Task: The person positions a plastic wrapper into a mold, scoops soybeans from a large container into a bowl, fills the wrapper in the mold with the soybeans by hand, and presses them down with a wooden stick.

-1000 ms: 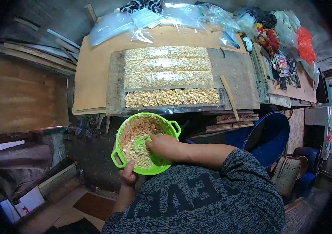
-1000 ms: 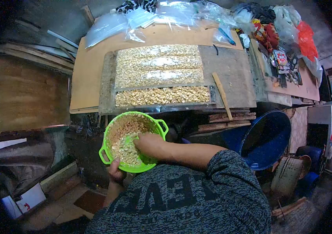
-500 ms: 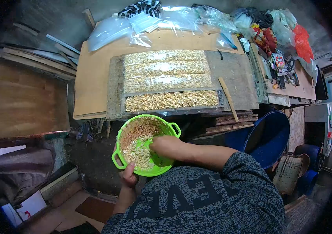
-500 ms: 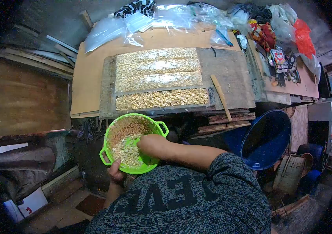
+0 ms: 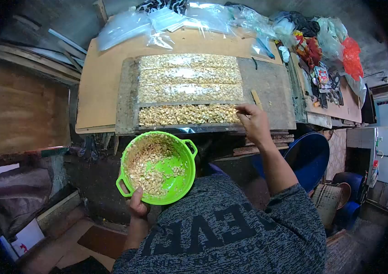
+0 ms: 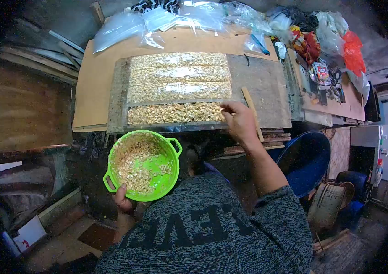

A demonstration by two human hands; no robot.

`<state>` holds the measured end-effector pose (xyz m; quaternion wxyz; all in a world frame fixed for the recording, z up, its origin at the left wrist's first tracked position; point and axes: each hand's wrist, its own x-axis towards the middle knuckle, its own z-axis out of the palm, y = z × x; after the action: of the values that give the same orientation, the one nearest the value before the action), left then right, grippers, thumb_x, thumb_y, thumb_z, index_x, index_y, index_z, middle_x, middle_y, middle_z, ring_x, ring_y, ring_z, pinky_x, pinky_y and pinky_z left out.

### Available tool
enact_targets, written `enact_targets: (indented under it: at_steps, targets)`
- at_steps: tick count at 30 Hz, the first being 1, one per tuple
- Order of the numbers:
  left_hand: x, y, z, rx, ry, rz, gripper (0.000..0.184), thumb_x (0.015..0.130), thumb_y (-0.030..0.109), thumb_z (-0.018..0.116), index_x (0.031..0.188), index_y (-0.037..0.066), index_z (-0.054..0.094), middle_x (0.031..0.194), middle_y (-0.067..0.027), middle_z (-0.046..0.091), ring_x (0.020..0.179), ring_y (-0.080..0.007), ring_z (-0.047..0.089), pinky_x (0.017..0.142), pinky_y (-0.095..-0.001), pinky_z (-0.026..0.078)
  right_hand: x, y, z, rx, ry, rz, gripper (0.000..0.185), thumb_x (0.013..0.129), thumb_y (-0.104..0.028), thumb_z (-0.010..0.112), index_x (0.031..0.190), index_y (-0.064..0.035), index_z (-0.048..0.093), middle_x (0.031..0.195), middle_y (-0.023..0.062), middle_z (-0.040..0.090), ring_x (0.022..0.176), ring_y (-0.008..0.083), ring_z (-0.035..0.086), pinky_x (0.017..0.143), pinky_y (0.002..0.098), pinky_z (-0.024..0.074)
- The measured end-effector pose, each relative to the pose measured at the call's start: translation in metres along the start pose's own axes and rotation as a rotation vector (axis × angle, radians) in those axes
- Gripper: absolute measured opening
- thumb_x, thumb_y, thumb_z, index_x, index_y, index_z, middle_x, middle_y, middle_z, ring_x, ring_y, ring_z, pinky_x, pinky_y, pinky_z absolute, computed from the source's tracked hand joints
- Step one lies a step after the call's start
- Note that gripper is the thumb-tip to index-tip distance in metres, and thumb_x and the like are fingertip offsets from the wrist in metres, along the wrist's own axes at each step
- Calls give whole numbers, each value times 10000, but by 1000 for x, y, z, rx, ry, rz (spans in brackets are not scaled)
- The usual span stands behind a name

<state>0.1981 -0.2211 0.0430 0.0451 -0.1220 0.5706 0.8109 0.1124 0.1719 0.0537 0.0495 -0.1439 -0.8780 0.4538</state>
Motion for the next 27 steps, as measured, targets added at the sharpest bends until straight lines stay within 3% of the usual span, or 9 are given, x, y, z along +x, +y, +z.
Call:
enact_targets:
  at_steps: [6,9,10,15,18,21,22,25,27]
  targets:
    - [-5,2,1,-72,-4,-34,715,835,142,481,1497,67,221,1438,-212,389,1276,-372,469,1066,-512,421,-4,-7,-10,17,249,-103,179,826,-8,668,1002,-14,703,907,138,711,832,218,693,747,318,526]
    - [-8,-1,-3,-96,-4,-56,724,841,153,485,1506,84,207,1459,-210,360,1297,-374,450,1078,-529,408,1,21,-4,-164,121,-94,165,846,-4,664,1005,-21,705,877,136,707,823,196,691,735,304,525]
    - [-7,-3,-2,-110,10,-53,729,841,158,487,1509,92,202,1468,-208,347,1306,-375,441,1082,-535,403,2,21,-4,-172,201,-198,161,865,-11,655,1019,-21,701,866,141,702,822,206,694,732,303,526]
    - [-9,6,-2,-97,6,-86,697,846,151,481,1493,66,234,1440,-220,386,1292,-376,460,1081,-514,409,-2,-7,-8,2,265,-115,169,879,-56,674,1041,-13,695,905,158,693,855,245,683,774,316,519]
    - [-8,7,3,-93,-17,-58,669,850,145,473,1476,47,260,1415,-229,416,1270,-375,483,1067,-498,427,1,-1,-4,-182,-4,-80,187,891,-43,640,1068,-4,685,919,163,684,852,264,674,771,316,517]
    - [-7,5,3,-76,29,-24,657,843,140,473,1463,37,279,1392,-234,441,1244,-371,507,1046,-490,449,-2,2,4,-146,78,-94,219,841,-7,631,1056,-6,676,971,178,680,877,307,672,764,355,519]
    - [-9,5,1,-57,57,-37,659,835,137,478,1458,36,286,1381,-235,452,1230,-367,521,1035,-489,459,-4,-2,7,-198,113,-213,260,814,6,634,1071,-13,668,978,178,666,890,320,661,766,371,519]
    - [-8,7,3,-74,50,-46,665,821,120,485,1449,23,291,1357,-232,476,1201,-361,544,1034,-490,461,-18,-37,28,-31,-28,-215,277,803,7,649,1078,-29,663,952,175,652,891,339,651,769,386,522]
    - [-10,17,9,-78,44,-21,675,811,106,490,1448,14,287,1348,-231,487,1186,-362,556,1043,-489,456,-31,-59,54,2,-153,-428,317,774,17,664,1082,-56,657,962,159,650,884,343,647,768,393,527]
